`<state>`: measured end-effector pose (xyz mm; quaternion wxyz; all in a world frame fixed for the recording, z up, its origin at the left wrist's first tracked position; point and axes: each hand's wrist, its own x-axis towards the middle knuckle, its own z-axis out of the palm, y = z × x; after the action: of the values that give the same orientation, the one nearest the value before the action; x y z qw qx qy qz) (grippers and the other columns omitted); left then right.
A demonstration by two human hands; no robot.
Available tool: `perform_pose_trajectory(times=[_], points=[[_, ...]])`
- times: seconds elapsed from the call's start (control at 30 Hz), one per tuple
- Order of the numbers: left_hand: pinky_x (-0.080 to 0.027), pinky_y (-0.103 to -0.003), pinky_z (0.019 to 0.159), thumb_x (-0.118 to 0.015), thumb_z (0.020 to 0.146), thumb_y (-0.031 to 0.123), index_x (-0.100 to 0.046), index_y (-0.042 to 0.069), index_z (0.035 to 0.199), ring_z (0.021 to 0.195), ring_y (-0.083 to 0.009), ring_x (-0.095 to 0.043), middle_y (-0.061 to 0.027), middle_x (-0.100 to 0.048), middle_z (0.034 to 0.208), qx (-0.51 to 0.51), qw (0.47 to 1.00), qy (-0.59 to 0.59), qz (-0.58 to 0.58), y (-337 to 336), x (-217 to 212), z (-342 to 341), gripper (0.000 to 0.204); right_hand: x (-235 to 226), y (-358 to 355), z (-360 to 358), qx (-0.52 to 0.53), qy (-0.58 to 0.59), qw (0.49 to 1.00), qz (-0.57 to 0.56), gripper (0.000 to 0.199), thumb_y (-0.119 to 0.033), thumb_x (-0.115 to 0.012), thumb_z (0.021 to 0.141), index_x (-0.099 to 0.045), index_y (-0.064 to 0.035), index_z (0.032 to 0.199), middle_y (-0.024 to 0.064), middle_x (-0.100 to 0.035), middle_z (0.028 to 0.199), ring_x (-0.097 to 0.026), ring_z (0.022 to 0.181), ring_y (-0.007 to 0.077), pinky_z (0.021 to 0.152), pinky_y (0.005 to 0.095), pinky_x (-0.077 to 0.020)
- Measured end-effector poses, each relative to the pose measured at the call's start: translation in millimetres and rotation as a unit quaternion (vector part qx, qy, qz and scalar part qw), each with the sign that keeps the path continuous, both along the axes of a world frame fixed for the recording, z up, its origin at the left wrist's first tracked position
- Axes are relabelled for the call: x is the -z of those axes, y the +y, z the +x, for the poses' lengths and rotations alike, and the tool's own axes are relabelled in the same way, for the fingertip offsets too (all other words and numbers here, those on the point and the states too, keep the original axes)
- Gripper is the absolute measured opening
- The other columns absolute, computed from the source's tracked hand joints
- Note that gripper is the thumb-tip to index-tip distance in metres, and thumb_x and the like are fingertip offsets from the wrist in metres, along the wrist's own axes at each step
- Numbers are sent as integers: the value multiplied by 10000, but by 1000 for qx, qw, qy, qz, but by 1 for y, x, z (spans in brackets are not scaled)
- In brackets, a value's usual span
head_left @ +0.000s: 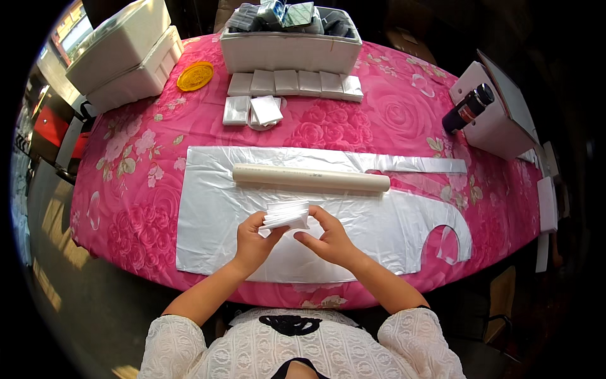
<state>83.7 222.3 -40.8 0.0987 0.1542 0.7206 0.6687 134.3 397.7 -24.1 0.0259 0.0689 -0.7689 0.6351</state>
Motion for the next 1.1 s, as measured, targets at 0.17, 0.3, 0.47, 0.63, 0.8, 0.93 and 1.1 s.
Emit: perform_pose_trajectory(times=[0.17,0.3,0.47,0.63,0.8,0.93,1.1], points=[[-456,-296,763,-757,678,126,-611,51,1020,879,-173,-580,-61,-608,946,16,988,147,-32,1,-27,-75,380,-12,33,-65,41,-33,998,-16,131,-68,-612,833,-583,-17,950,17,-618,901,-559,833,82,764,238,-443],[-459,-346,795,-762,643,177,-599,34,997,925,-258,-569,-107,-592,987,43,901,382,-202,14,-45,-173,415,-27,71,-158,95,-150,976,-128,266,-137,-650,808,-572,11,1015,48,-630,859,-570,751,91,645,223,-433],[-450,-380,828,-768,613,177,-597,49,1002,971,-289,-546,-116,-584,1030,120,803,460,-360,34,-11,-253,444,15,90,-241,171,-225,959,-1,336,-169,-698,734,-589,26,985,94,-634,865,-604,792,160,685,278,-472],[-454,-377,836,-763,579,147,-596,49,985,980,-290,-547,-124,-579,1042,162,761,469,-418,35,9,-276,450,26,85,-242,142,-88,949,267,697,-189,-759,604,-462,64,1181,225,-602,979,-593,929,321,813,354,-467],[-455,-382,825,-686,621,57,-583,36,966,973,-289,-550,-131,-579,1043,132,782,496,-352,26,12,-272,361,37,70,-241,181,-55,919,347,932,-225,-789,585,-274,111,1285,270,-481,1112,-506,1026,384,859,394,-443],[-458,-370,835,-666,632,31,-568,32,1004,990,-288,-543,-131,-572,1056,133,787,496,-342,23,16,-270,385,39,54,-253,191,-41,918,345,930,-256,-782,604,-274,120,1286,271,-486,1110,-504,1031,385,873,388,-435],[-459,-360,844,-647,643,8,-564,25,1018,1008,-286,-535,-129,-564,1076,135,802,476,-335,30,15,-269,385,44,51,-256,168,-39,936,306,950,-315,-772,620,-267,126,1293,283,-456,1166,-455,1090,396,939,395,-382]])
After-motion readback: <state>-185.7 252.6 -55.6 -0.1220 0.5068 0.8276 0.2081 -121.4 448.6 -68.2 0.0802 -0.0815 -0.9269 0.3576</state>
